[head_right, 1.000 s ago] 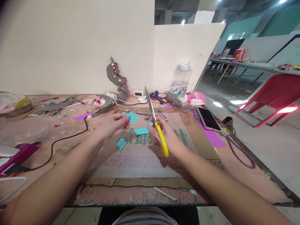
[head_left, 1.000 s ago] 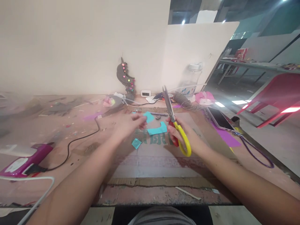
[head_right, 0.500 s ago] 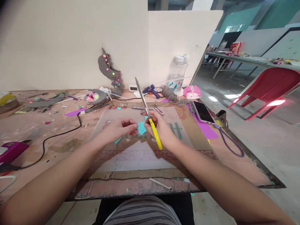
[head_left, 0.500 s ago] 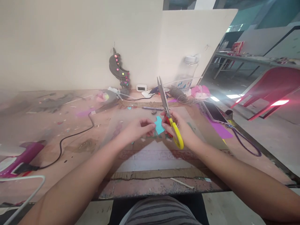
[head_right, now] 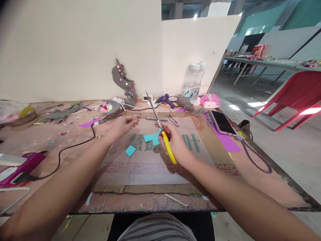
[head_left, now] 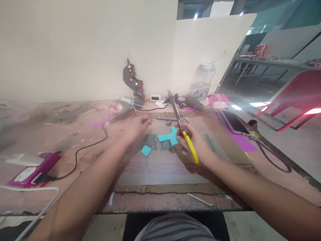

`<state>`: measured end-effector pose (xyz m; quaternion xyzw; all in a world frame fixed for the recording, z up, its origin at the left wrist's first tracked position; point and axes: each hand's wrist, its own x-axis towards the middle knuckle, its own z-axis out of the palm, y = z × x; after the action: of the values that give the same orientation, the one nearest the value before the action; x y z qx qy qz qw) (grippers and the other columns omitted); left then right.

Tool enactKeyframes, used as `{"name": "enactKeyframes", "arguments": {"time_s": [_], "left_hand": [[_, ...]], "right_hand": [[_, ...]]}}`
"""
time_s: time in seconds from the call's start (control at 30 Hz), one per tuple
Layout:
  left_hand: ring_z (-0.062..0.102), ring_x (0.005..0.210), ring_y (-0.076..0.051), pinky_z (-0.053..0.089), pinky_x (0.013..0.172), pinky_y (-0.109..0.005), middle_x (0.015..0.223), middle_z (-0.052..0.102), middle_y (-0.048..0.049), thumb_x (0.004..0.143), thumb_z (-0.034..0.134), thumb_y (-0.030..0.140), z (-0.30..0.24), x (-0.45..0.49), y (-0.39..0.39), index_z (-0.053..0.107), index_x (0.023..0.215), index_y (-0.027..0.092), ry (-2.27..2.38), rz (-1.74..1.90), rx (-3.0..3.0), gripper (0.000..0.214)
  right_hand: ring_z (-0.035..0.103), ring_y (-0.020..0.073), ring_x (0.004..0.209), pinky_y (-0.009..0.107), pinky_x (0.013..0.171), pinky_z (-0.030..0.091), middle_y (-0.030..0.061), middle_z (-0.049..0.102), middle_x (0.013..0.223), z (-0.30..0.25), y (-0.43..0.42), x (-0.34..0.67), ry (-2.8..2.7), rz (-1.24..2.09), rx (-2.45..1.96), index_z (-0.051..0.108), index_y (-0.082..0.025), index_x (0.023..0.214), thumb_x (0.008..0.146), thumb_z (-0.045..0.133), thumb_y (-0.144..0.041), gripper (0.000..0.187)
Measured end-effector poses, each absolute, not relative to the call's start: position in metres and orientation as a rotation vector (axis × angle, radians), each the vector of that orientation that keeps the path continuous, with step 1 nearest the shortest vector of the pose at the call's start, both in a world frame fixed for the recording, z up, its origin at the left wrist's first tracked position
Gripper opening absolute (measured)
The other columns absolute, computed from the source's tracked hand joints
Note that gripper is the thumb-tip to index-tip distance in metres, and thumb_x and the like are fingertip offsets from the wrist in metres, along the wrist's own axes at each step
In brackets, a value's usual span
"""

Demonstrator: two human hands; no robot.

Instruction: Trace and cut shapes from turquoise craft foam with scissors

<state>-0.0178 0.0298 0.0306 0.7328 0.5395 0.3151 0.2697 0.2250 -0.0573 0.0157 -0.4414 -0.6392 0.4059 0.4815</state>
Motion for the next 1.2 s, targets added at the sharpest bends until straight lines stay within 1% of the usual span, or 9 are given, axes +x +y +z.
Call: {"name": "enactKeyframes", "arguments": {"time_s": [0.03, 0.1, 0.17, 0.27, 0.37, 0.5, 0.7, 1.0, 1.2], "left_hand": [[0.069, 0.103, -0.027, 0.054, 0.088, -0.036, 0.105, 0.077, -0.0072, 0.092, 0.059, 0.038, 0.03, -0.029, 0.045, 0.074, 0.094, 0.02, 1.536, 0.838, 2.023, 0.024], [0.067, 0.108, -0.026, 0.053, 0.095, -0.041, 0.115, 0.073, -0.0082, 0.094, 0.062, 0.038, 0.028, -0.046, 0.072, 0.072, 0.102, 0.019, 1.634, 0.757, 2.128, 0.023], [0.065, 0.11, -0.024, 0.053, 0.097, -0.046, 0.123, 0.067, -0.0096, 0.096, 0.062, 0.037, 0.024, -0.054, 0.092, 0.067, 0.114, 0.017, 1.667, 0.653, 2.24, 0.027], [0.063, 0.112, -0.024, 0.054, 0.096, -0.047, 0.13, 0.062, -0.0106, 0.098, 0.061, 0.035, 0.015, -0.053, 0.108, 0.063, 0.123, 0.019, 1.672, 0.524, 2.365, 0.03], [0.064, 0.11, -0.024, 0.056, 0.094, -0.045, 0.13, 0.062, -0.0104, 0.098, 0.061, 0.035, 0.008, -0.048, 0.114, 0.063, 0.124, 0.019, 1.734, 0.424, 2.401, 0.031], [0.064, 0.11, -0.024, 0.056, 0.092, -0.045, 0.129, 0.062, -0.0105, 0.097, 0.063, 0.035, 0.005, -0.043, 0.118, 0.061, 0.126, 0.019, 1.85, 0.343, 2.381, 0.034], [0.064, 0.109, -0.025, 0.057, 0.091, -0.045, 0.128, 0.062, -0.0103, 0.096, 0.063, 0.035, 0.007, -0.041, 0.125, 0.061, 0.127, 0.018, 1.853, 0.32, 2.346, 0.035], [0.065, 0.107, -0.024, 0.057, 0.09, -0.045, 0.126, 0.063, -0.0105, 0.097, 0.063, 0.036, 0.003, -0.052, 0.13, 0.06, 0.127, 0.016, 1.905, 0.521, 2.164, 0.036], [0.066, 0.105, -0.024, 0.058, 0.088, -0.044, 0.124, 0.064, -0.0096, 0.097, 0.063, 0.036, 0.007, -0.068, 0.105, 0.062, 0.124, 0.016, 1.836, 0.602, 2.12, 0.035]], "right_hand": [[0.055, 0.0131, 0.065, 0.025, 0.054, 0.044, -0.0022, 0.056, 0.084, 0.01, -0.056, 0.224, -1.554, 0.917, -1.077, 0.055, -0.024, 0.117, 0.079, 0.062, -0.027, 0.039], [0.057, 0.0154, 0.071, 0.028, 0.063, 0.047, -0.0004, 0.06, 0.084, 0.0, -0.054, 0.224, -1.597, 0.738, -1.089, 0.059, -0.022, 0.115, 0.076, 0.061, -0.022, 0.039], [0.06, 0.0172, 0.077, 0.03, 0.07, 0.049, 0.0015, 0.064, 0.087, -0.008, -0.052, 0.224, -1.66, 0.615, -1.091, 0.064, -0.021, 0.114, 0.072, 0.059, -0.017, 0.042], [0.062, 0.0182, 0.082, 0.03, 0.075, 0.05, 0.0029, 0.068, 0.093, -0.014, -0.048, 0.224, -1.683, 0.575, -1.079, 0.067, -0.021, 0.114, 0.068, 0.058, -0.012, 0.048], [0.061, 0.0173, 0.079, 0.029, 0.074, 0.049, 0.0018, 0.067, 0.091, -0.013, -0.046, 0.223, -1.669, 0.572, -1.1, 0.067, -0.021, 0.116, 0.066, 0.057, -0.01, 0.053], [0.058, 0.0161, 0.073, 0.027, 0.07, 0.047, 0.0007, 0.064, 0.085, -0.01, -0.044, 0.223, -1.699, 0.542, -1.154, 0.067, -0.019, 0.117, 0.069, 0.057, -0.011, 0.05], [0.058, 0.0167, 0.076, 0.028, 0.073, 0.047, 0.0015, 0.065, 0.087, -0.009, -0.045, 0.22, -1.717, 0.537, -1.18, 0.066, -0.018, 0.119, 0.066, 0.056, -0.009, 0.055], [0.063, 0.0193, 0.084, 0.032, 0.08, 0.049, 0.0038, 0.069, 0.098, -0.011, -0.045, 0.22, -1.738, 0.536, -1.187, 0.067, -0.021, 0.12, 0.066, 0.059, -0.008, 0.056], [0.062, 0.0192, 0.086, 0.033, 0.083, 0.049, 0.004, 0.07, 0.102, -0.011, -0.045, 0.22, -1.732, 0.558, -1.164, 0.068, -0.022, 0.119, 0.064, 0.06, -0.006, 0.057]]}}
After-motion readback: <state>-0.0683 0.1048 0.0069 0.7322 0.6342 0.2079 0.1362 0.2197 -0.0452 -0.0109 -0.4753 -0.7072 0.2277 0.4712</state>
